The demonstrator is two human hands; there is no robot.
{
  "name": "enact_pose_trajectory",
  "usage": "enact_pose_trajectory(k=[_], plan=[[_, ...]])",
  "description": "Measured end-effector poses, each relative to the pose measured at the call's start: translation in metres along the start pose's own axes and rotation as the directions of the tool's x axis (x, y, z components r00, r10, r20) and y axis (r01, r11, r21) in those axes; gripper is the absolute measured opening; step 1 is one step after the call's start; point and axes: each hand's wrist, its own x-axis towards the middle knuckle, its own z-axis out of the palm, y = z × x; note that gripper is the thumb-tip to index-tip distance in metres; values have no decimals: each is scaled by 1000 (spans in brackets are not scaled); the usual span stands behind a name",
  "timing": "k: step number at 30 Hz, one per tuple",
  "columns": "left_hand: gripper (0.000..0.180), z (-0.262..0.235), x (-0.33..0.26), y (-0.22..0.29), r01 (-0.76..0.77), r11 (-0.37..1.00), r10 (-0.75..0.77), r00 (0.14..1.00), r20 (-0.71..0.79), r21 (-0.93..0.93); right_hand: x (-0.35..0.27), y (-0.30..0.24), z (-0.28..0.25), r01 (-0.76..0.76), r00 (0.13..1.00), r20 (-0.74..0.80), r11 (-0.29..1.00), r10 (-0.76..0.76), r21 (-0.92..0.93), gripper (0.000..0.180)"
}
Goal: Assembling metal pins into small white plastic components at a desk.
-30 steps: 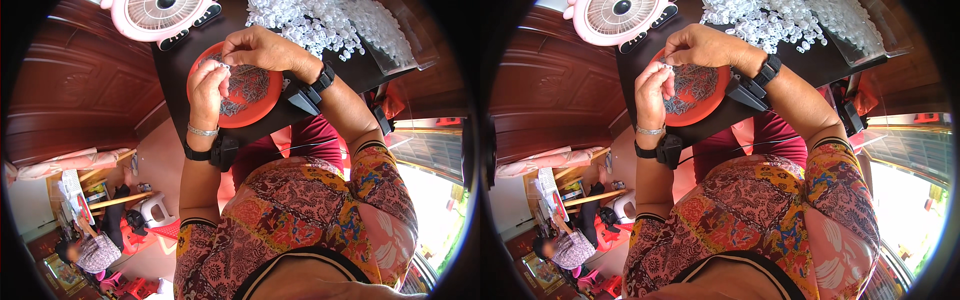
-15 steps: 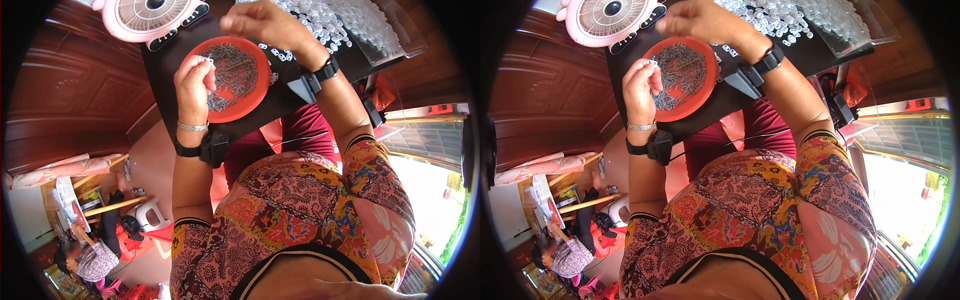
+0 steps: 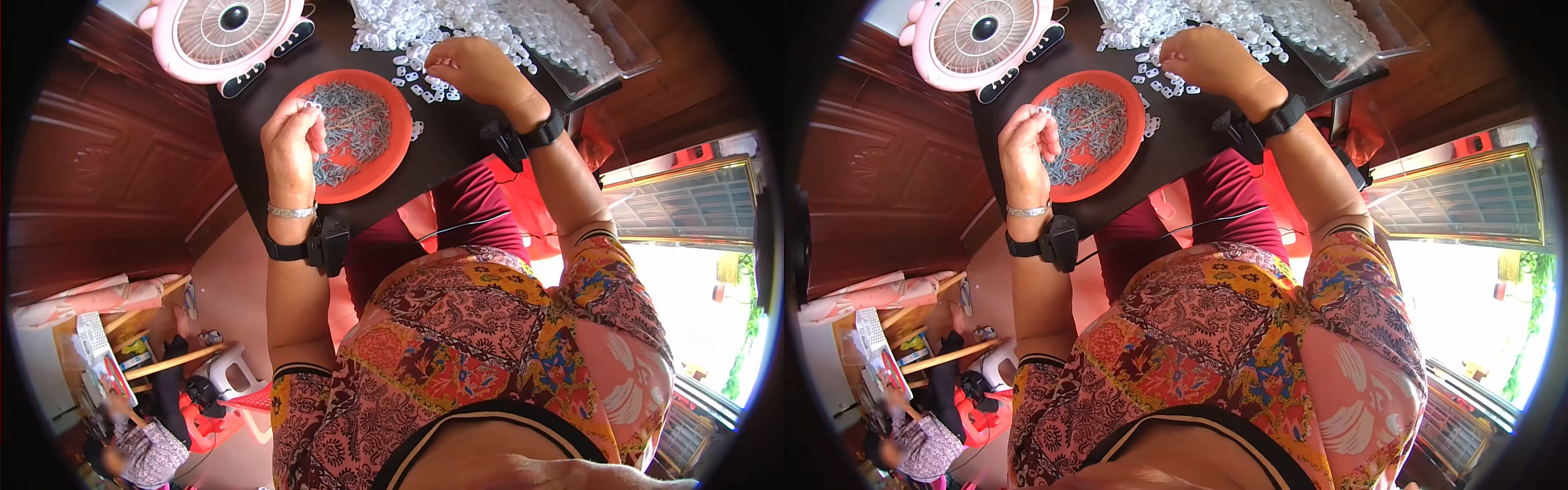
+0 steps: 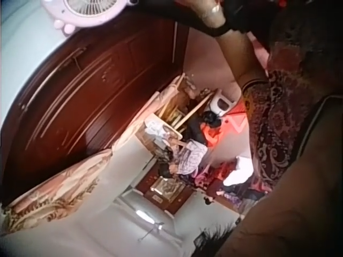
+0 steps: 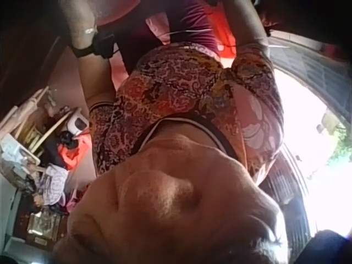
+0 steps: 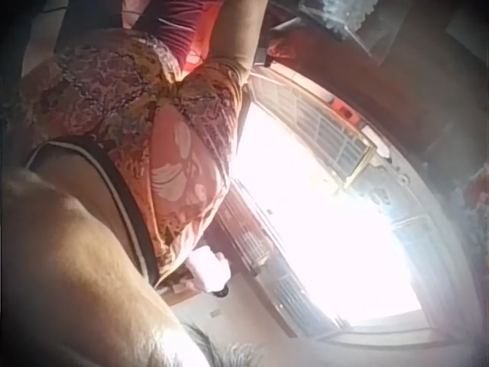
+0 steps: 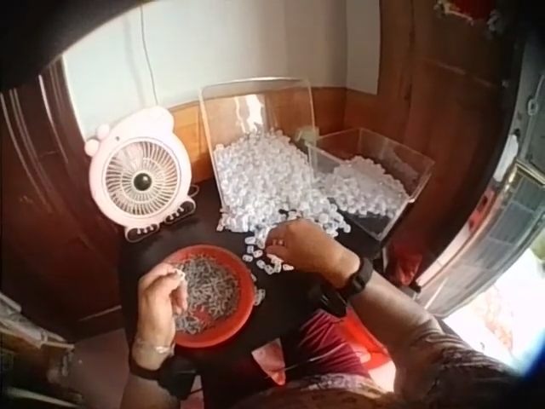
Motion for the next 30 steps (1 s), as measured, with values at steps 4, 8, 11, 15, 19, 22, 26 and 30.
enact_pose_trajectory(k=[4,8,11,15,19,22,26,30], plan=[[19,-2,0,-5,-33,999,33,999,3,-17,11,12,9,7,999,-36,989,-12,-147,21],[18,2,-1,0,-33,999,33,999,1,-30,28,28,10,-32,997,-75,982,18,-185,21],[17,4,-4,2,-7,1000,7,1000,-15,-21,41,25,16,12,1000,31,982,-6,-186,23],[16,4,-3,0,-8,1000,8,1000,-15,-16,49,26,30,102,993,76,963,-86,-250,25],[15,4,-2,0,-1,1000,1,1000,-16,-28,59,29,45,128,989,111,952,-101,-279,23],[15,4,-2,0,-15,1000,15,1000,-17,-23,63,28,48,141,985,140,940,-101,-312,23],[14,2,-3,0,-12,999,11,1000,-11,-34,64,12,42,9,986,167,1000,-10,5,21],[13,3,-3,0,8,999,-8,1000,-12,-50,61,-11,37,-231,951,308,665,1,710,24]])
